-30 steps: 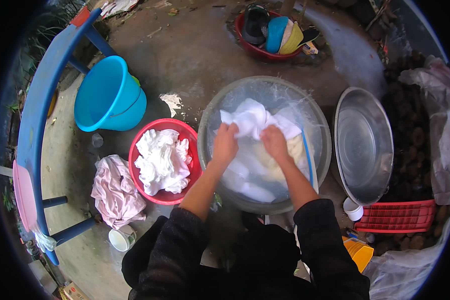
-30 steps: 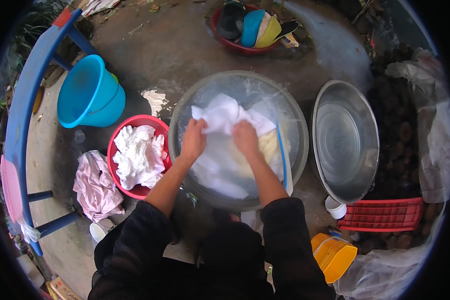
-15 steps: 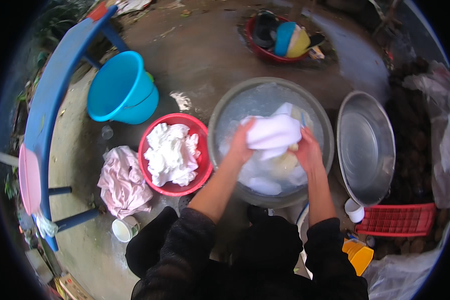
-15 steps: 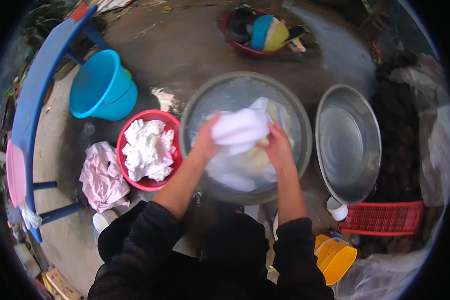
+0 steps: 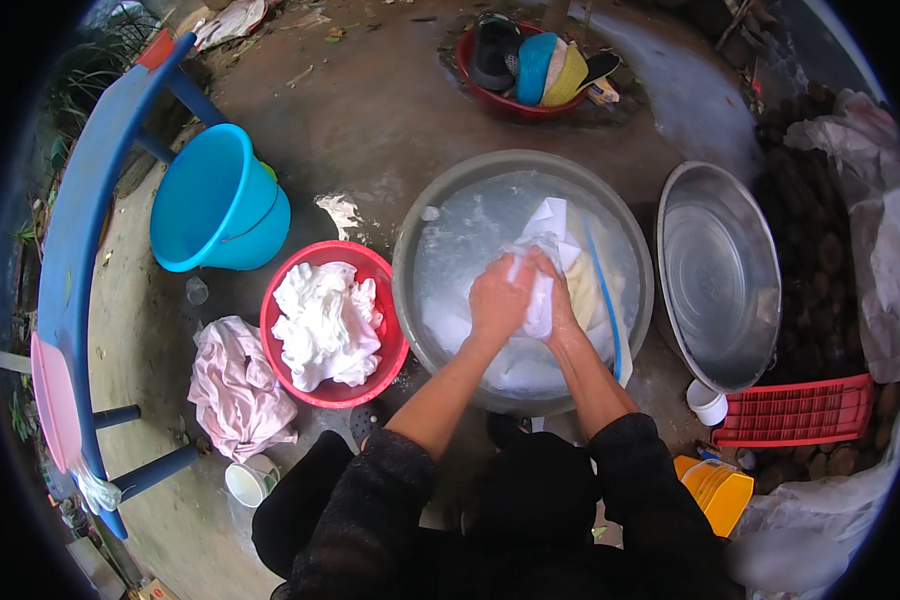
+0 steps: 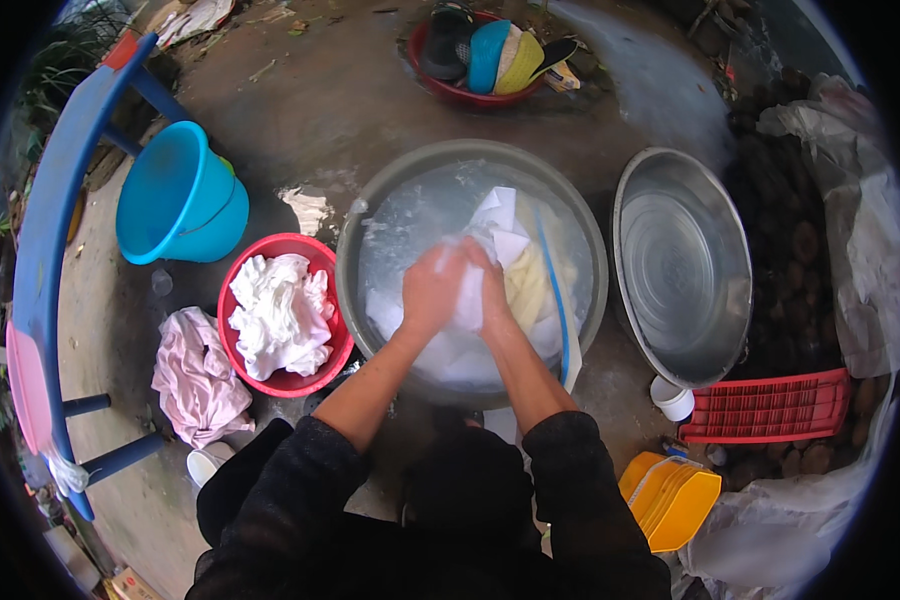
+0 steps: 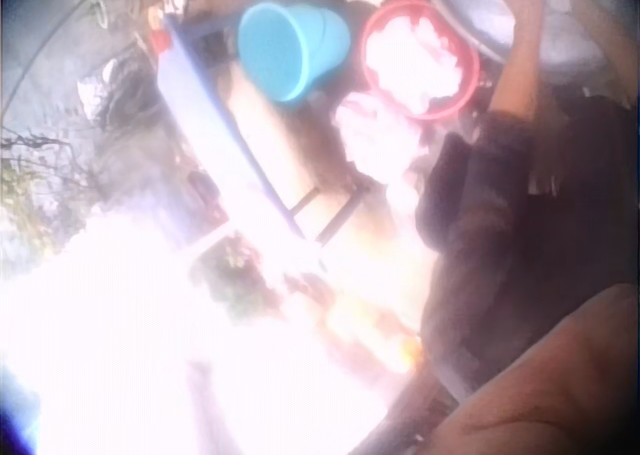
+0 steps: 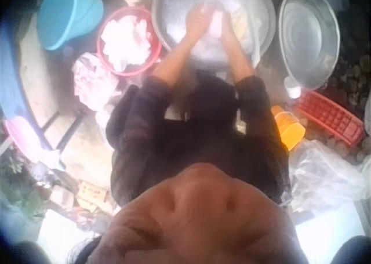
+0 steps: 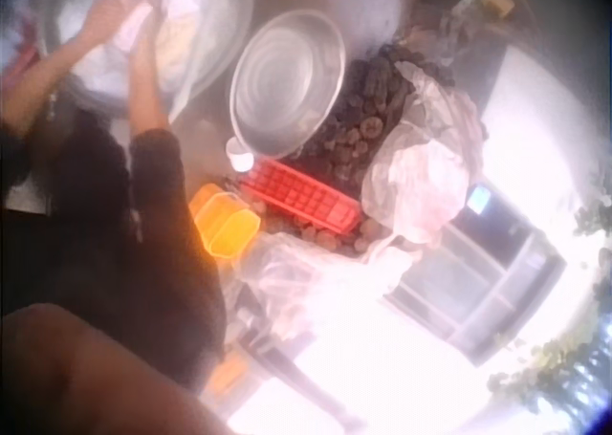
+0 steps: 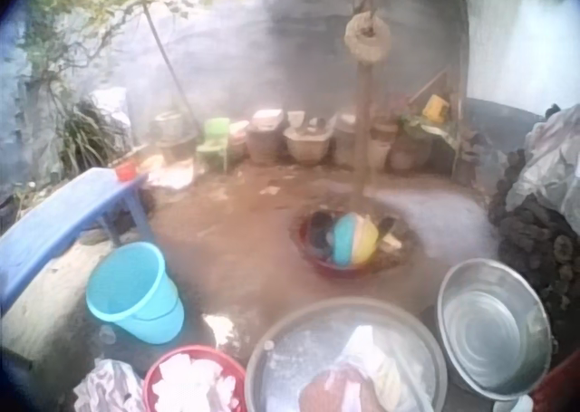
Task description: The person washes white and light-colored clothes by hand in a large basin of water, scrubbing and wringing each item before placing it into a red basket. The person occasionally reaches for a small white cup to add water or detergent to the basin.
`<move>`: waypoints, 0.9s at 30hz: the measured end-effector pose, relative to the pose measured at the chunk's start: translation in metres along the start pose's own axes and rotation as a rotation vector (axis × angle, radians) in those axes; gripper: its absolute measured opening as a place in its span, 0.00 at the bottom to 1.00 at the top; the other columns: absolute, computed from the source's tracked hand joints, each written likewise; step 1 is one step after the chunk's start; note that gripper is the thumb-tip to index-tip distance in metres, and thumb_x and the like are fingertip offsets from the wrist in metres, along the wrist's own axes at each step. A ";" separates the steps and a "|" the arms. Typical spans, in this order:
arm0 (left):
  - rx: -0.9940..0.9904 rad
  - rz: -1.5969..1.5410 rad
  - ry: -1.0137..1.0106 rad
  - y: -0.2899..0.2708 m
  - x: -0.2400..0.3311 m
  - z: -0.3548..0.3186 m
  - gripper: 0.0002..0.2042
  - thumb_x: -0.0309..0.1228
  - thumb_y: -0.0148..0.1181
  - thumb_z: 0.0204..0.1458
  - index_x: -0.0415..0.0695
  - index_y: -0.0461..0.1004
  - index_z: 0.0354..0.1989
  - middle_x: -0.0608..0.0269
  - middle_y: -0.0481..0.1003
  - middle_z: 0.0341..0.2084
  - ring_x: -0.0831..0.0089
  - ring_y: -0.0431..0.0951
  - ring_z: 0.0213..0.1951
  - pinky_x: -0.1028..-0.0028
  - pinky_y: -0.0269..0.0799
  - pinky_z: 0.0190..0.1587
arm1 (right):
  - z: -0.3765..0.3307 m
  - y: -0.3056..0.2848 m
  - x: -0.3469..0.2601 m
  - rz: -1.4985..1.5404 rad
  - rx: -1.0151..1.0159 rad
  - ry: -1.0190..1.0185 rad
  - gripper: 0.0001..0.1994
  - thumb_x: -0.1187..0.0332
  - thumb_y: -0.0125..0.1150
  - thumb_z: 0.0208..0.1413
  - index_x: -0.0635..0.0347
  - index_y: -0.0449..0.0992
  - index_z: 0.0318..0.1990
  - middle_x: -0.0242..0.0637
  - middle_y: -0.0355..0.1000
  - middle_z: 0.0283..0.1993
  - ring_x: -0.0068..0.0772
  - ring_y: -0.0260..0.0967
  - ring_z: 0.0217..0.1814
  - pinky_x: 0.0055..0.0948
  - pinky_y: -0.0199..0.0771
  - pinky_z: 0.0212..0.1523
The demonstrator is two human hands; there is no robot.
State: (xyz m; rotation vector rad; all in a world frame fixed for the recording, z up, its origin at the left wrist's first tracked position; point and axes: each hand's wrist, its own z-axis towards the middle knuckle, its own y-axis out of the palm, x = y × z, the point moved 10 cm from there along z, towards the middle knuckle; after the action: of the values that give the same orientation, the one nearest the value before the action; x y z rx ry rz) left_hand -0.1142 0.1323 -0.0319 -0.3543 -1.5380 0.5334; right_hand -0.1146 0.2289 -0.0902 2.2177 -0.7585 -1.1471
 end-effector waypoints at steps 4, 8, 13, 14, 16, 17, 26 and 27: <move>-0.325 -0.777 -0.455 0.030 -0.042 0.000 0.18 0.42 0.58 0.53 0.44 0.77 0.46 0.50 0.79 0.40 0.61 0.80 0.37 0.64 0.74 0.41 | 0.000 -0.012 -0.025 -0.666 0.150 -0.302 0.19 0.62 0.59 0.55 0.68 0.73 0.49 0.41 0.75 0.43 0.30 0.73 0.42 0.28 0.74 0.39; -0.524 -0.844 -0.529 -0.060 -0.068 -0.013 0.17 0.40 0.56 0.57 0.39 0.74 0.48 0.55 0.77 0.41 0.67 0.79 0.40 0.69 0.75 0.45 | 0.000 0.031 -0.013 -1.022 -0.326 -0.238 0.21 0.65 0.62 0.54 0.57 0.70 0.56 0.37 0.72 0.45 0.27 0.70 0.42 0.27 0.73 0.44; -0.405 -0.439 -0.606 -0.212 -0.142 -0.010 0.27 0.47 0.54 0.58 0.42 0.66 0.60 0.51 0.70 0.53 0.62 0.71 0.55 0.64 0.67 0.57 | 0.050 -0.053 -0.103 -1.582 0.307 -0.714 0.20 0.61 0.63 0.52 0.58 0.72 0.51 0.47 0.73 0.43 0.47 0.73 0.42 0.42 0.73 0.47; -0.249 -0.125 -0.513 -0.246 -0.173 -0.014 0.30 0.49 0.52 0.58 0.44 0.62 0.63 0.47 0.66 0.58 0.58 0.67 0.60 0.61 0.64 0.60 | 0.048 -0.051 -0.093 -1.589 0.321 -0.741 0.20 0.59 0.62 0.52 0.60 0.73 0.49 0.50 0.74 0.42 0.52 0.72 0.43 0.44 0.72 0.48; -0.241 0.816 -0.433 -0.273 -0.177 -0.024 0.35 0.57 0.51 0.55 0.47 0.58 0.66 0.42 0.53 0.66 0.47 0.59 0.65 0.60 0.58 0.64 | 0.055 -0.025 -0.034 -2.178 0.212 -0.520 0.22 0.55 0.62 0.51 0.61 0.75 0.48 0.50 0.75 0.44 0.52 0.73 0.46 0.44 0.72 0.49; -0.174 0.942 -0.314 -0.255 -0.149 -0.014 0.34 0.57 0.49 0.56 0.49 0.57 0.67 0.39 0.52 0.66 0.40 0.58 0.63 0.57 0.58 0.64 | 0.071 -0.042 -0.017 -2.211 0.095 -0.389 0.22 0.54 0.61 0.51 0.62 0.75 0.48 0.51 0.75 0.45 0.52 0.73 0.47 0.44 0.72 0.49; -0.240 -0.742 -0.839 -0.056 -0.098 -0.012 0.30 0.50 0.57 0.56 0.46 0.61 0.62 0.52 0.67 0.54 0.58 0.71 0.52 0.57 0.73 0.49 | -0.021 0.098 -0.031 -0.807 -0.345 0.020 0.17 0.59 0.58 0.60 0.61 0.75 0.51 0.32 0.77 0.42 0.23 0.72 0.45 0.28 0.71 0.51; -0.253 -0.859 -0.798 -0.045 -0.081 -0.006 0.28 0.50 0.56 0.56 0.46 0.63 0.59 0.55 0.69 0.51 0.61 0.72 0.49 0.60 0.73 0.47 | -0.022 0.092 -0.040 -0.784 -0.316 0.013 0.19 0.59 0.58 0.60 0.61 0.74 0.53 0.34 0.75 0.46 0.25 0.72 0.47 0.30 0.70 0.52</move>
State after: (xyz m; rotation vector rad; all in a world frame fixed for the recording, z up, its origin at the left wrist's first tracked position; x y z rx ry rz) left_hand -0.1002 0.0518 -0.0765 0.3972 -2.3237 -0.2524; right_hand -0.1373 0.1959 0.0038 2.2759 0.3428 -1.4617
